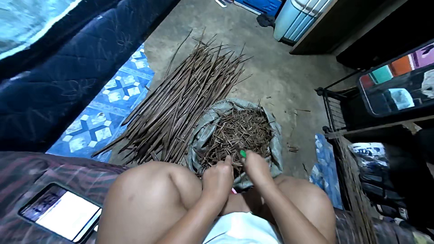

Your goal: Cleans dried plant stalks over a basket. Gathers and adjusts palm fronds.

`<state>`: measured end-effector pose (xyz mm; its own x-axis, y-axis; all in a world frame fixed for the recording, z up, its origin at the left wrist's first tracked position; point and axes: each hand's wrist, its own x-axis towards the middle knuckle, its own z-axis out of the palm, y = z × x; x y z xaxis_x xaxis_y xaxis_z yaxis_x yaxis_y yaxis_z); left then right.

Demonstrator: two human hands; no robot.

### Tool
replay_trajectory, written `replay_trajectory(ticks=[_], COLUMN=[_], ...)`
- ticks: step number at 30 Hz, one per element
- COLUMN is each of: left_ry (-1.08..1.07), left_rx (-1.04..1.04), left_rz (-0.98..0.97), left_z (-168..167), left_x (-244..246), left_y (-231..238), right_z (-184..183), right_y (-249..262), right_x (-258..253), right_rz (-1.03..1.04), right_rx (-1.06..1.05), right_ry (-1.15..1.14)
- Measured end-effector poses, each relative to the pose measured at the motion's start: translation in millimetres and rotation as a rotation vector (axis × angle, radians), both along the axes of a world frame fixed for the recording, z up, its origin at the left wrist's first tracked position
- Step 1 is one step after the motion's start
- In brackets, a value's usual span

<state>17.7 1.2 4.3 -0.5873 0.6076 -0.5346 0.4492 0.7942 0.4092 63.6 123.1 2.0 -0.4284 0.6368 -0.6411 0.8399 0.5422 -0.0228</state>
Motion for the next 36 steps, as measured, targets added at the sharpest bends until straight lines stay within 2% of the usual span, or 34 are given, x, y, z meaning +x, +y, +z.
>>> replay_trajectory(ticks=[3,7,9,11,13,16,18,20,23,25,31,34,36], left_ry=[-0.003,0.053,0.047,-0.009,-0.135,-0.321,-0.438,-0.481,-0.527,-0.528,-0.477,-0.485,-0.517], left_rx=[0.01,0.062,0.055,0.025,0.044,0.249,0.322,0.401,0.423,0.423,0.438,0.406,0.409], left_rz=[0.007,0.042,0.036,0.022,0.035,0.187,0.28,0.3,0.258,0.237,0.149,0.143,0.147], left_z=[4.3,1.4,0.8,3.6,6.8,-4.2,-9.9,-12.4,-11.4,-11.4,-10.2,-11.0,-11.5], left_x=[-1.2,-1.3,-1.3,-1.7,-7.5,-12.6,-16.1,-13.5,-11.8,-11.4,-11.4,-9.2,-8.8], left_y=[0.9,0.8,-0.5,-0.8,2.1,1.9,0.7,-2.4,-4.5,-3.7,-4.4,-4.4,-2.9], right_z=[4.8,28.3,18.0,7.2,16.2,31.0,28.9,21.7,8.7,3.3,-16.3,-9.6,-8.3], right_y=[23.7,-19.4,-12.4,13.7,24.8,-6.6,-20.9,-14.6,22.6,45.1,29.0,36.8,38.7], right_x=[-1.7,4.0,5.0,3.8,1.6,9.6,14.0,13.9,10.7,12.7,18.5,21.7,21.5], right_rz=[-0.064,0.057,0.039,-0.04,-0.069,0.057,0.118,0.114,-0.045,-0.175,-0.699,-0.736,-0.743], right_rx=[0.046,-0.132,-0.062,0.031,0.027,-0.126,-0.17,-0.063,0.084,-0.005,-0.677,-0.866,-0.856], right_ry=[0.017,0.03,0.02,0.01,0.051,0.154,0.123,0.095,0.098,0.264,0.974,1.068,1.063])
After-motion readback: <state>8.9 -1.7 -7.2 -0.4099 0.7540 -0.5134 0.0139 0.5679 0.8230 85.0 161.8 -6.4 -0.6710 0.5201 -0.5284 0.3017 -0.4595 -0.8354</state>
